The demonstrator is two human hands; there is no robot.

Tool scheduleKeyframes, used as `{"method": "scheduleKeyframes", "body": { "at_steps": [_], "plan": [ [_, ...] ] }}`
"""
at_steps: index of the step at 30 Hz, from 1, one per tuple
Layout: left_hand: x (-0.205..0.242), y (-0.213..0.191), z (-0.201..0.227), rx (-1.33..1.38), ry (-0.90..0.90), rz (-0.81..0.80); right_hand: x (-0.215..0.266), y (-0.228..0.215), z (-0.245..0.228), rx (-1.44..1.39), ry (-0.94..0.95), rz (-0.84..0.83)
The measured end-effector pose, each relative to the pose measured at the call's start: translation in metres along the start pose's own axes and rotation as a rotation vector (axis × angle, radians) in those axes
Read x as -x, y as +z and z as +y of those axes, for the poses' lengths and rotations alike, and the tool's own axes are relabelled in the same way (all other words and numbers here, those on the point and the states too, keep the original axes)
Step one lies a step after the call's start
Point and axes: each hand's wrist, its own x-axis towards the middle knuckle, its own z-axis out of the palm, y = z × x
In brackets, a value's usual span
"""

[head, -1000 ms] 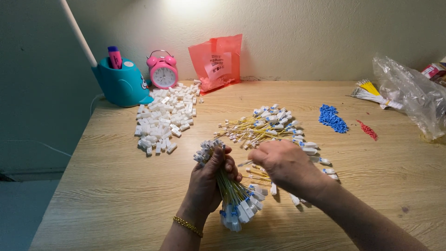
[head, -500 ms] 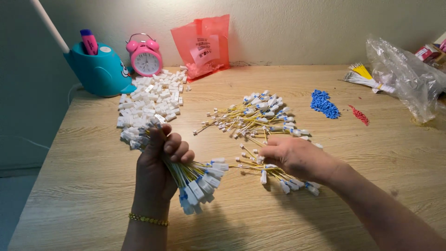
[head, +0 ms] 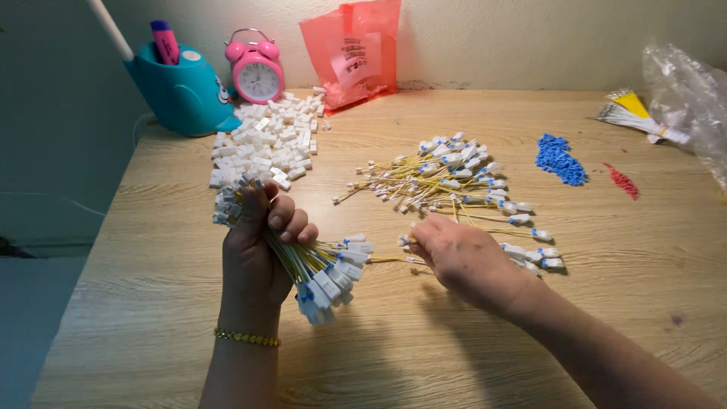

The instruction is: Bundling small electronic components with wires and connectors by hand

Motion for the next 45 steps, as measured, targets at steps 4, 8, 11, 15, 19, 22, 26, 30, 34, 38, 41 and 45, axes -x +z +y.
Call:
{"method": "scheduleKeyframes", "body": {
  "at_steps": [4, 8, 11, 15, 19, 22, 26, 30, 34, 38, 41, 45],
  "plan": [
    [-0.001, -0.007, 0.010, 0.002, 0.026, -0.001, -0.021, 0.033, -0.012, 0.061, -0.107, 0.010],
    [-0.002, -0.006, 0.008, 0.000, 0.030, 0.001, -0.045, 0.059, -0.009, 0.059, -0.083, -0.057],
    [-0.002, -0.007, 0.006, -0.013, 0.022, 0.006, -0.055, 0.060, -0.008, 0.012, -0.080, -0.115],
    [-0.002, -0.005, 0.003, -0.039, 0.026, 0.028, -0.051, 0.012, -0.017, -0.134, -0.057, -0.165],
    [-0.002, -0.007, 0.002, -0.016, 0.017, 0.008, -0.029, -0.070, -0.002, -0.591, 0.114, -0.087],
    [-0.002, -0.004, 0.000, -0.011, 0.026, 0.013, -0.010, -0.089, 0.032, -0.804, 0.010, 0.187],
    [-0.001, 0.012, 0.001, 0.019, 0.007, 0.103, 0.008, -0.103, 0.056, -1.262, -0.099, 0.389],
    [-0.004, -0.008, -0.002, -0.016, 0.000, 0.026, 0.000, -0.076, 0.078, -1.553, 0.040, 0.497],
    [-0.001, -0.008, -0.003, -0.044, -0.008, 0.053, -0.002, -0.077, 0.078, -1.878, -0.021, 0.377],
    [-0.003, -0.008, -0.001, -0.035, -0.004, 0.042, -0.005, -0.076, 0.057, -1.852, -0.007, 0.339],
    [-0.003, -0.012, 0.000, -0.048, -0.002, 0.060, 0.000, -0.094, 0.067, -1.768, -0.097, 0.348],
    [-0.002, -0.009, -0.002, -0.044, -0.006, 0.038, 0.007, -0.095, 0.059, -1.458, -0.215, 0.335]
  ]
}}
